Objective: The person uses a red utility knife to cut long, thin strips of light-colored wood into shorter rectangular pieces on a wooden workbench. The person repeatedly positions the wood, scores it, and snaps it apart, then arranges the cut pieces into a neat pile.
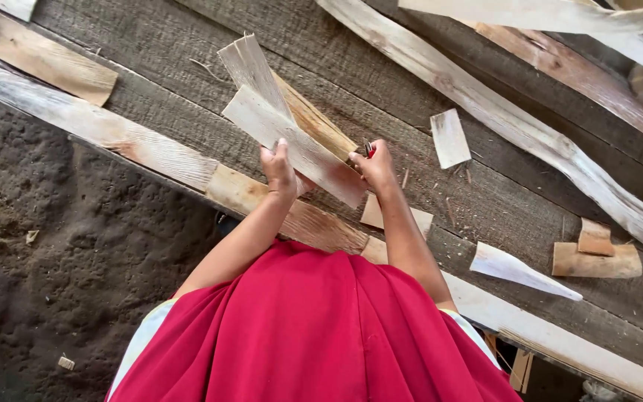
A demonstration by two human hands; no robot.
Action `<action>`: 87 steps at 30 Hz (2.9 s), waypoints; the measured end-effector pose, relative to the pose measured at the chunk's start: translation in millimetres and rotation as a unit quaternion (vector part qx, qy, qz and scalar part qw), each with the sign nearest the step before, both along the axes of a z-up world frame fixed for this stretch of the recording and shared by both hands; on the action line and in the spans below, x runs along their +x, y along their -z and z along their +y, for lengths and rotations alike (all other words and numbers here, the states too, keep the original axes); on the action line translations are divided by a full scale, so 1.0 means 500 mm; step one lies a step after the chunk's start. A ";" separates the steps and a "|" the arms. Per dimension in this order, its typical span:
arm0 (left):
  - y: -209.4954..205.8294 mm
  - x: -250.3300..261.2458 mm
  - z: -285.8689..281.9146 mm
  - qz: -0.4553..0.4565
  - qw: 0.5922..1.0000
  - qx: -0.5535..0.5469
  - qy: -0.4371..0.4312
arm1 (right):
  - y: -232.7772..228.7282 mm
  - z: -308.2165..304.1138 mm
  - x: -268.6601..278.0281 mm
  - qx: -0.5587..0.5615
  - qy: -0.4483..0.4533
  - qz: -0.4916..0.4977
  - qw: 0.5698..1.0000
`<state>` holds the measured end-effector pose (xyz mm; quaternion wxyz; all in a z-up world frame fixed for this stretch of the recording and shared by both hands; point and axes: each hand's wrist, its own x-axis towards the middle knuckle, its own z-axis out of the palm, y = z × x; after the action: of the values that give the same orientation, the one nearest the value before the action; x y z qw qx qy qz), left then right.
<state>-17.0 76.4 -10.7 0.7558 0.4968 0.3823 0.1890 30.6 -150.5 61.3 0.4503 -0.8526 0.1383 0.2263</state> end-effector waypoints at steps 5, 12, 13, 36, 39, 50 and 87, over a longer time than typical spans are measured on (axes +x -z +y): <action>0.063 0.025 0.115 -0.017 1.000 -0.010 0.005 | -0.004 0.098 0.005 0.033 0.130 -0.060 0.989; -0.117 0.037 0.363 -0.049 0.991 -0.103 0.076 | -0.095 0.207 0.036 0.230 0.305 -0.134 0.914; -0.121 0.036 0.398 -0.050 0.991 -0.103 0.072 | -0.118 0.249 0.035 0.231 0.301 -0.134 0.915; -0.159 0.167 0.824 -0.084 0.988 -0.119 0.045 | -0.216 0.791 0.138 0.248 0.114 -0.091 0.958; -0.197 0.211 0.847 -0.070 0.989 -0.124 0.043 | -0.262 0.810 0.169 0.225 0.094 -0.075 0.967; -0.117 0.400 0.963 -0.027 0.978 -0.126 0.162 | -0.184 0.933 0.241 0.237 0.247 -0.188 0.921; -0.475 0.676 1.556 -0.118 0.905 0.019 0.409 | -0.258 1.304 0.440 0.240 0.316 -0.168 0.902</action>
<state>321.0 854.1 227.0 0.7967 0.5980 0.0498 -0.0718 250.8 501.3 190.4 0.7057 -0.6555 0.2645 -0.0481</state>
